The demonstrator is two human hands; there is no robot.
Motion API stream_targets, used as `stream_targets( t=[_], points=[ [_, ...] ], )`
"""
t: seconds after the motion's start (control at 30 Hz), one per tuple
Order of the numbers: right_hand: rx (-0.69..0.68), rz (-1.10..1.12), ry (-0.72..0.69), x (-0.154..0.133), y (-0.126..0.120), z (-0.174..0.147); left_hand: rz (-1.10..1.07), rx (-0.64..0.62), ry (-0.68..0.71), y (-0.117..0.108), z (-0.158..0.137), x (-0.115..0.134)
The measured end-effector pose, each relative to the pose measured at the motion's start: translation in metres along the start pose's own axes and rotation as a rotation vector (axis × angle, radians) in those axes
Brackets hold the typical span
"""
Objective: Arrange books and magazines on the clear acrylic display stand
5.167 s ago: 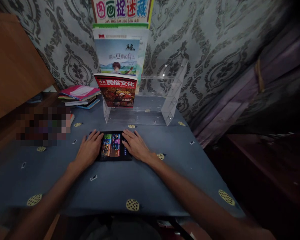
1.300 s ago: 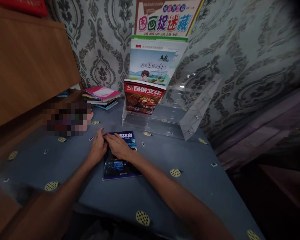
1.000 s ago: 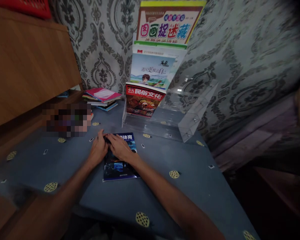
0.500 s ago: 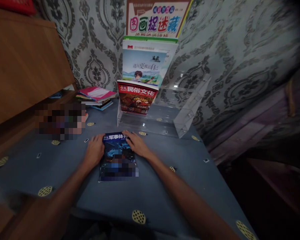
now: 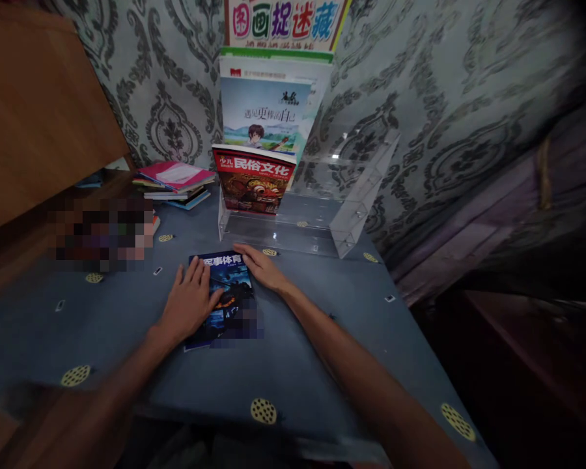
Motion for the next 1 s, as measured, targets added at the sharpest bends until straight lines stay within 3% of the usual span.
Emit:
stream_targets(
  t=[0.2, 0.43, 0.8, 1.0],
  points=[
    [0.027, 0.094, 0.02, -0.002, -0.004, 0.0, -0.086, -0.046, 0.095, 0.011, -0.001, 0.027],
    [0.033, 0.18, 0.017, -0.005, -0.006, 0.0, -0.106, -0.057, 0.127, 0.005, 0.004, 0.026],
    [0.011, 0.072, 0.033, -0.009, -0.005, 0.0, -0.223, -0.086, 0.227, 0.007, 0.026, 0.027],
    [0.019, 0.049, 0.006, -0.009, -0.004, 0.002, -0.277, -0.179, 0.385, 0.001, 0.004, 0.047]
  ],
)
Point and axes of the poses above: each hand's wrist, its own z-axis towards the middle knuckle, its own y-axis out of the palm, x = y × z, the point moved 8 cm from there along z, towards the middle knuckle, and after that the axes turned 2 degrees about -y, right-handed, at the moved point
